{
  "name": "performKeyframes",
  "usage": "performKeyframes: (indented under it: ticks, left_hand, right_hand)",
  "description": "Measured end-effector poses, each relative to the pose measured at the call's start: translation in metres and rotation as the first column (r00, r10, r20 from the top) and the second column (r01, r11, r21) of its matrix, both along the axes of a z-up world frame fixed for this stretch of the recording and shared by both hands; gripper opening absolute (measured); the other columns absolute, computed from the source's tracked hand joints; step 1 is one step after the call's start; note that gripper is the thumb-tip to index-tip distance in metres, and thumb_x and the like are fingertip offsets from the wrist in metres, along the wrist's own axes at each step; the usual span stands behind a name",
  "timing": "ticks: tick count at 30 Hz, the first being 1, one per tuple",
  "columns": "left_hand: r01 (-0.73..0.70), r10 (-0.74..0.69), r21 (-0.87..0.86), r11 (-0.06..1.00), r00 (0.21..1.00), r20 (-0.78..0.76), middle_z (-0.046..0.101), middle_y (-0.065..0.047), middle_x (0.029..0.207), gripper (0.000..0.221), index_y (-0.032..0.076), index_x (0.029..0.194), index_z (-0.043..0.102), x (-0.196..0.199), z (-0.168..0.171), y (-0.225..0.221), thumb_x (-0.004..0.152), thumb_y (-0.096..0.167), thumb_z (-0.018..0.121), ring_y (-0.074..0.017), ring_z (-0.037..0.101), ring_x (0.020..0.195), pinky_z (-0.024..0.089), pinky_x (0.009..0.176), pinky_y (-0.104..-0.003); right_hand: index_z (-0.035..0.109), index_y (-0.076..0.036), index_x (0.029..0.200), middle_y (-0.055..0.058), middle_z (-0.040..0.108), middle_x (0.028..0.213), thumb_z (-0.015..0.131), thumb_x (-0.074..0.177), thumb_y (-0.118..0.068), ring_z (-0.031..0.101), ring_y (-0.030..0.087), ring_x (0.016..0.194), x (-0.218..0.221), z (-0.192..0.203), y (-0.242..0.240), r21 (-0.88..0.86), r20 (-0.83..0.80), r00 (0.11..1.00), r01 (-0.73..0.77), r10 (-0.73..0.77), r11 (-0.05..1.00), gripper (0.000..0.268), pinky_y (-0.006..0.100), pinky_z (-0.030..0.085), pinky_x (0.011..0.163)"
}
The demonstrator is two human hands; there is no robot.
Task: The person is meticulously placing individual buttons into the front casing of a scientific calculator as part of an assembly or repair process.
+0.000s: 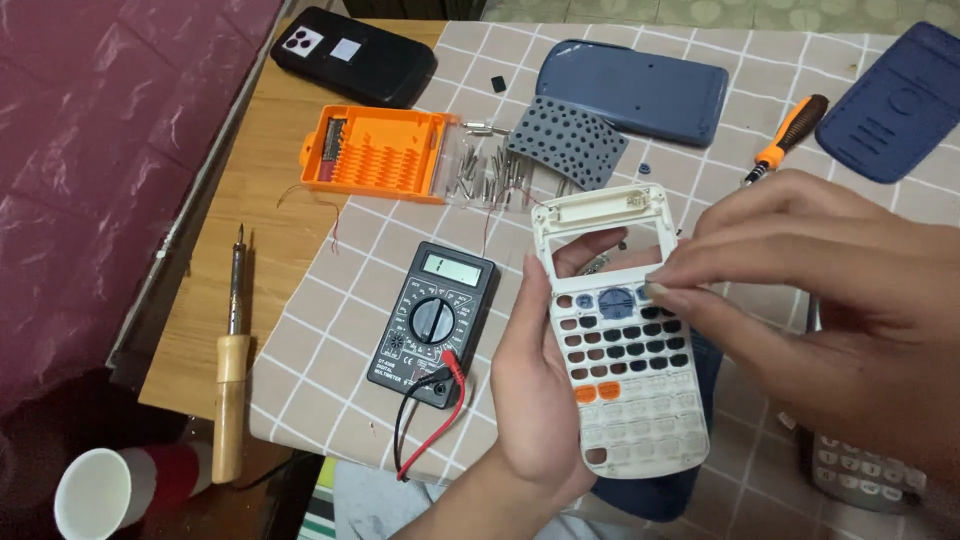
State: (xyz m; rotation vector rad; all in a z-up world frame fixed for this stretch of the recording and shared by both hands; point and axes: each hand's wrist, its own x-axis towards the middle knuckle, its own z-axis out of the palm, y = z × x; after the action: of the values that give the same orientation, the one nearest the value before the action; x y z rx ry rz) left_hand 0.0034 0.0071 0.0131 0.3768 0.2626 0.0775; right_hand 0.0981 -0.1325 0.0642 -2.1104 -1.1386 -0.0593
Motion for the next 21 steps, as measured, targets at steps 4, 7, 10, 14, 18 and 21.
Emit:
performKeyframes:
  ticks: [4,7,10,14,18,21]
  left_hand:
    - [0.018,-0.018,0.003,1.0,1.0,0.019,0.062,-0.013,0.123,0.06,0.008,0.145,0.049,0.0,-0.006,-0.002,0.113,0.05,0.02,-0.0179,0.06,0.109,0.045,0.094,-0.037]
    - [0.022,-0.02,-0.058,0.998,0.999,0.029,0.057,-0.015,0.13,0.06,0.007,0.146,0.046,0.0,-0.006,-0.002,0.113,0.051,0.021,-0.0205,0.058,0.117,0.045,0.101,-0.04]
    - [0.03,-0.026,-0.089,0.996,0.998,0.05,0.057,-0.016,0.132,0.059,0.007,0.147,0.044,-0.001,-0.008,-0.001,0.114,0.05,0.019,-0.0209,0.059,0.118,0.046,0.104,-0.041]
    - [0.055,-0.025,-0.23,0.972,0.991,0.134,0.061,-0.012,0.129,0.055,0.008,0.147,0.047,-0.004,-0.019,-0.003,0.119,0.05,0.025,-0.0175,0.063,0.111,0.051,0.096,-0.033]
    - [0.107,-0.058,-0.294,0.95,0.984,0.17,0.065,-0.016,0.128,0.064,0.004,0.156,0.044,-0.005,-0.023,-0.004,0.118,0.053,0.028,-0.0201,0.067,0.11,0.055,0.093,-0.031]
    - [0.146,-0.11,-0.268,0.952,0.983,0.145,0.067,-0.018,0.12,0.074,-0.005,0.148,0.049,-0.005,-0.023,-0.002,0.119,0.058,0.023,-0.021,0.07,0.103,0.059,0.086,-0.031]
  right_hand:
    - [0.08,-0.008,0.094,0.011,0.074,0.091,0.084,0.068,-0.001,0.072,0.018,0.081,0.003,0.008,0.008,-0.044,0.043,0.999,-0.029,0.031,0.999,0.027,0.026,0.06,0.059]
    - [0.082,-0.012,0.095,0.008,0.075,0.096,0.084,0.065,-0.006,0.071,0.015,0.076,0.002,0.012,0.016,-0.147,0.119,0.99,-0.057,0.074,0.988,0.031,0.026,0.059,0.054]
    - [0.079,-0.005,0.088,0.004,0.08,0.093,0.085,0.063,-0.002,0.071,0.023,0.094,0.002,0.01,0.022,-0.083,0.243,0.946,-0.202,0.216,0.976,0.027,0.033,0.059,0.071]
    - [0.08,-0.008,0.086,0.002,0.078,0.1,0.085,0.063,-0.007,0.065,0.026,0.103,0.003,0.011,0.025,-0.101,0.29,0.918,-0.254,0.272,0.962,0.023,0.039,0.057,0.083]
    - [0.083,-0.013,0.086,0.0,0.079,0.104,0.086,0.064,-0.011,0.062,0.026,0.109,0.007,0.011,0.027,-0.168,0.327,0.898,-0.251,0.294,0.953,0.022,0.039,0.055,0.084]
    - [0.083,-0.014,0.084,0.001,0.077,0.106,0.086,0.067,-0.012,0.059,0.026,0.109,0.013,0.009,0.027,-0.17,0.294,0.9,-0.282,0.322,0.944,0.017,0.038,0.056,0.081]
